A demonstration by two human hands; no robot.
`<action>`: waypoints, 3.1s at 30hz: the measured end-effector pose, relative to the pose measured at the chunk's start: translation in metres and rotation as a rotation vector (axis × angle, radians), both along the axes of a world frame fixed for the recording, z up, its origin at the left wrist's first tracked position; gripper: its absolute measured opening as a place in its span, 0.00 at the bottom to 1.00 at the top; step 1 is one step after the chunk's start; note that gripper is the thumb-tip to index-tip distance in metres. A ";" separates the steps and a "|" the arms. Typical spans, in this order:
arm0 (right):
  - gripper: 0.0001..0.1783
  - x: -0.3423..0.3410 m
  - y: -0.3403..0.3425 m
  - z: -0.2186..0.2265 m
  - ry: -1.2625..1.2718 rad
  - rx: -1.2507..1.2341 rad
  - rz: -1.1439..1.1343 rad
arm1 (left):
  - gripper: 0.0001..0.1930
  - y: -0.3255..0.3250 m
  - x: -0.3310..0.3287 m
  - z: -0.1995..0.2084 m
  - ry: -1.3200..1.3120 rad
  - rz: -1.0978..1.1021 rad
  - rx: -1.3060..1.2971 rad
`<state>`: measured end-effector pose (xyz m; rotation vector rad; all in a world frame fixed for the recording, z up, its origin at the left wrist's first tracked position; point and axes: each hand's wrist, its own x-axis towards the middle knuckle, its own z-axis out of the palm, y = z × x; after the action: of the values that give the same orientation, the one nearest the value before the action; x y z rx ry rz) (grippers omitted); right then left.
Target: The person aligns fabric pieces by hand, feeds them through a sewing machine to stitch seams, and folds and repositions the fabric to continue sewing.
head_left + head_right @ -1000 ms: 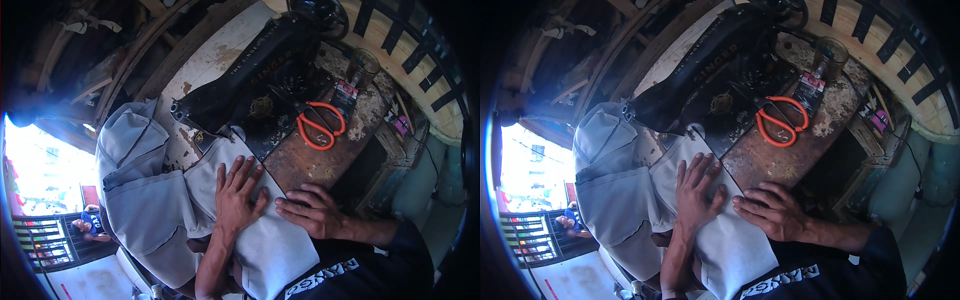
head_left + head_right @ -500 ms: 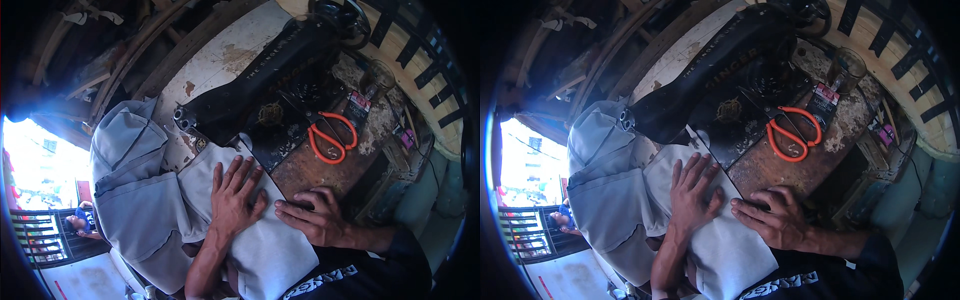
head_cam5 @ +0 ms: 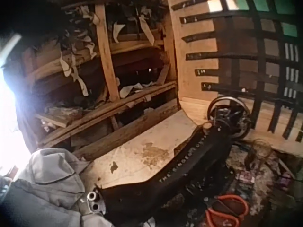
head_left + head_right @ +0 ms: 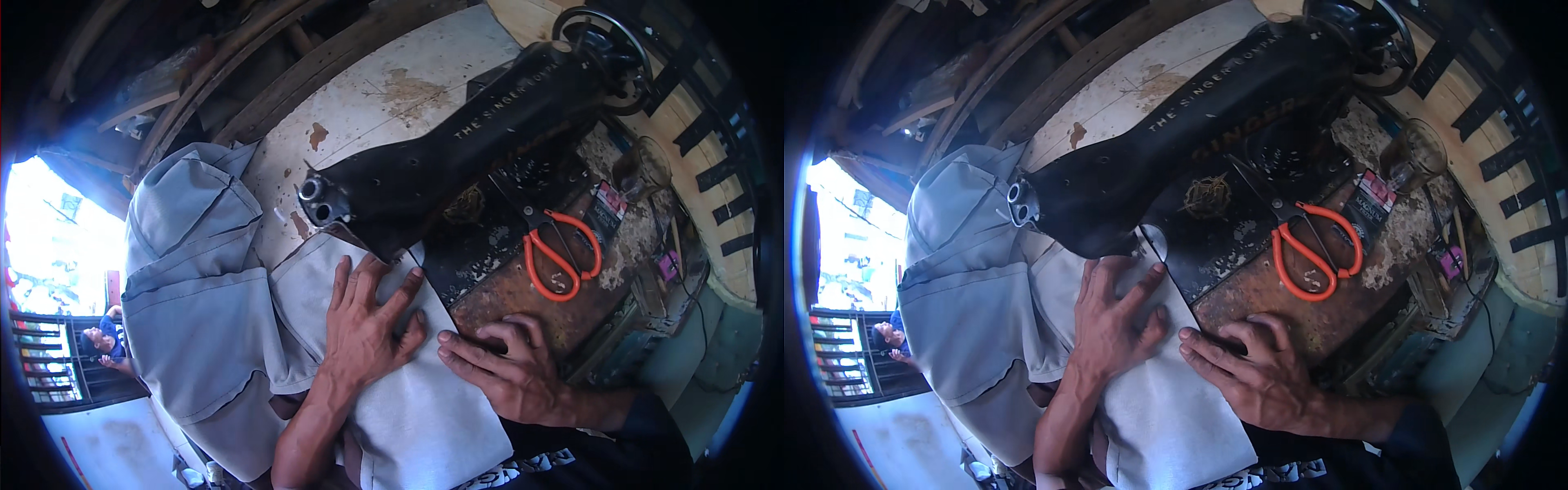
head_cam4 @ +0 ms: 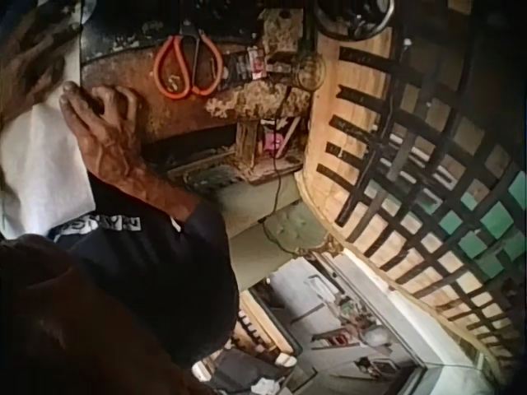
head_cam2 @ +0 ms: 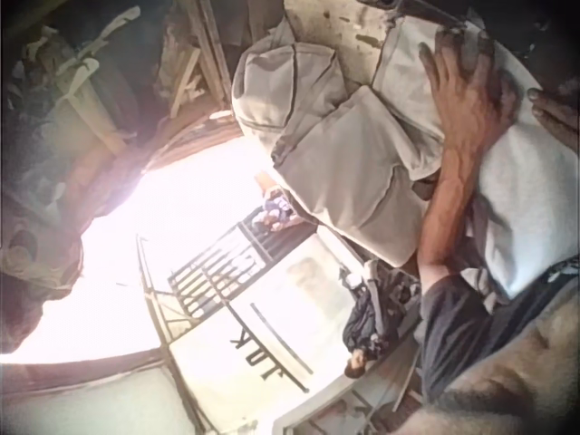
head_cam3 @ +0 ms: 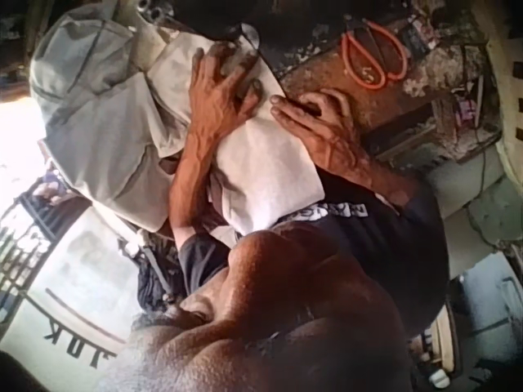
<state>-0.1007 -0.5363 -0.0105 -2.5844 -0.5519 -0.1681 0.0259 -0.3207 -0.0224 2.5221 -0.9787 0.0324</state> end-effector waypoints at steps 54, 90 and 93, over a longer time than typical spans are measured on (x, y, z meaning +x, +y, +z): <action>0.25 -0.125 0.045 -0.146 0.354 0.931 -0.427 | 0.24 0.114 -0.080 0.095 -0.285 0.329 0.089; 0.28 -0.207 -0.043 -0.056 0.719 0.789 -0.214 | 0.24 0.354 -0.295 -0.023 0.037 1.073 -1.274; 0.28 -0.210 -0.036 -0.050 0.761 0.804 -0.140 | 0.23 0.402 -0.386 -0.106 -0.229 1.412 -1.053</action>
<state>-0.3105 -0.5722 -0.0609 -1.7024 0.0074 0.4475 -0.3604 0.0809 -0.1289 1.6633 0.7747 0.9482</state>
